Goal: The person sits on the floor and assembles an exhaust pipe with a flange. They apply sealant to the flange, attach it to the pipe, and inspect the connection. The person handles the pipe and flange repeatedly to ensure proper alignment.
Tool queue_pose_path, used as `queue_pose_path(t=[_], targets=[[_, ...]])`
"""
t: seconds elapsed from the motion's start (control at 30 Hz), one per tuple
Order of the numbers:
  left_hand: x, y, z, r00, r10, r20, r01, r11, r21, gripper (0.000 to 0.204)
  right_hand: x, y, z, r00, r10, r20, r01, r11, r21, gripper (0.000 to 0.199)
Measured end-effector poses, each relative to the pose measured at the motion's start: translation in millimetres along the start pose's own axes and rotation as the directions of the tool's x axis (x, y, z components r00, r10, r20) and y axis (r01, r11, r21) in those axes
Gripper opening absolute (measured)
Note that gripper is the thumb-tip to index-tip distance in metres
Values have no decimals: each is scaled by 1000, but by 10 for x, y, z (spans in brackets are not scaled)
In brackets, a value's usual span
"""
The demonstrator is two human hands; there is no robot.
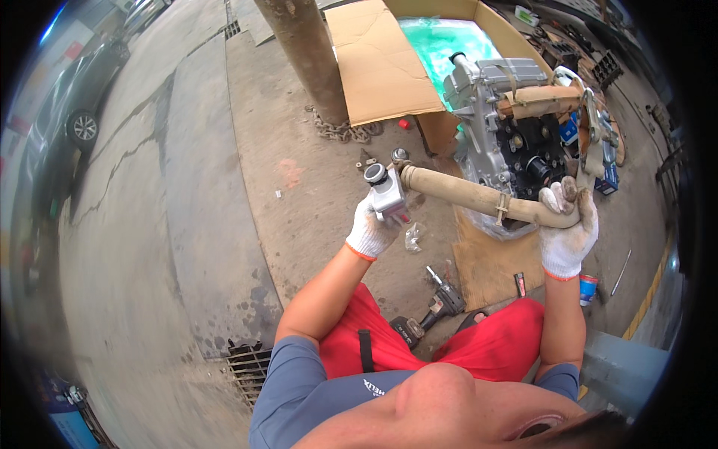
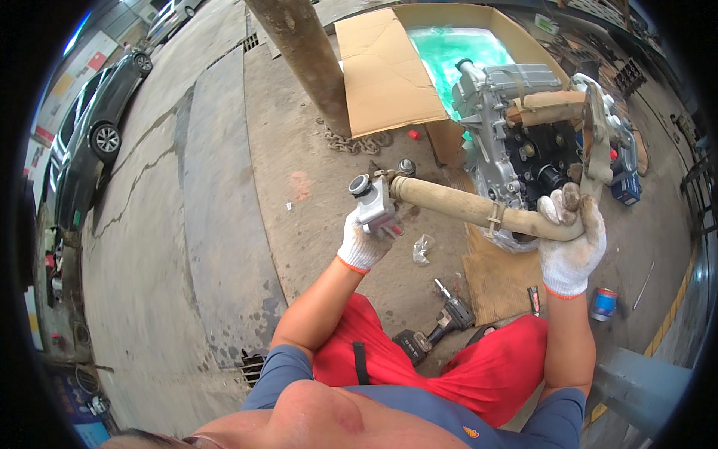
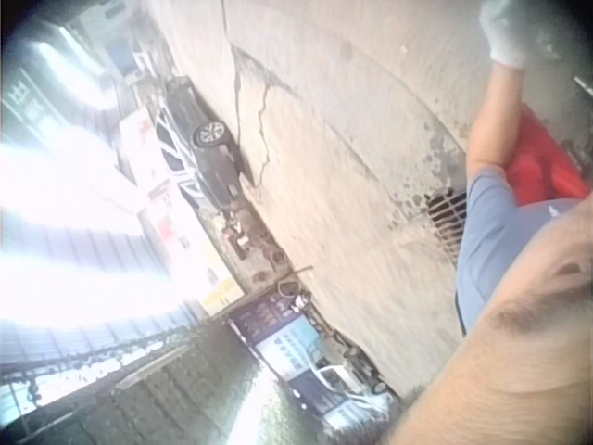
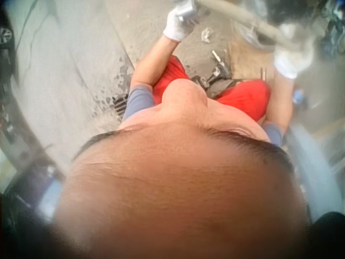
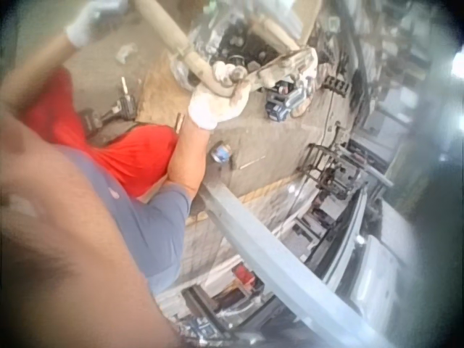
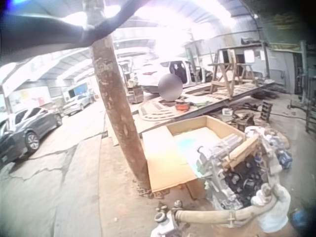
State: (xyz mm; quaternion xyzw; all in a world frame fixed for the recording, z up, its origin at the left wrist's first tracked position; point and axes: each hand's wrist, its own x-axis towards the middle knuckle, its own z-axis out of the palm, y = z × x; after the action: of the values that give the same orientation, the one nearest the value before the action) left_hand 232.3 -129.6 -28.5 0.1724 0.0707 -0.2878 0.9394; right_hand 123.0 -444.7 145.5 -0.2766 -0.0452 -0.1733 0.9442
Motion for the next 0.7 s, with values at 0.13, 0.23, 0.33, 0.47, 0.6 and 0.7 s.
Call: queue_pose_path(t=[0.13,0.23,0.33,0.47,0.6,0.7], targets=[[-20,4,286,994,34,-100,-28,998,63,41,36,-39,-141,1000,1,4,-1,1000,-18,20],[-20,6,315,996,47,-81,-48,999,1,38,51,-38,-152,999,-7,-44,6,999,-44,20],[-44,2,299,989,62,-132,-74,993,-86,34,72,-2,-126,993,-22,-117,16,998,-53,22],[29,-4,-86,1000,-12,-26,9,995,-103,34,93,-42,-206,995,2,-103,-5,999,-36,22],[-31,-74,271,983,173,-57,-165,979,118,35,51,12,-110,994,40,-101,-41,999,-14,22],[-21,-60,175,984,167,-56,-163,984,73,36,32,64,-38,994,47,-96,-53,996,-70,24]])
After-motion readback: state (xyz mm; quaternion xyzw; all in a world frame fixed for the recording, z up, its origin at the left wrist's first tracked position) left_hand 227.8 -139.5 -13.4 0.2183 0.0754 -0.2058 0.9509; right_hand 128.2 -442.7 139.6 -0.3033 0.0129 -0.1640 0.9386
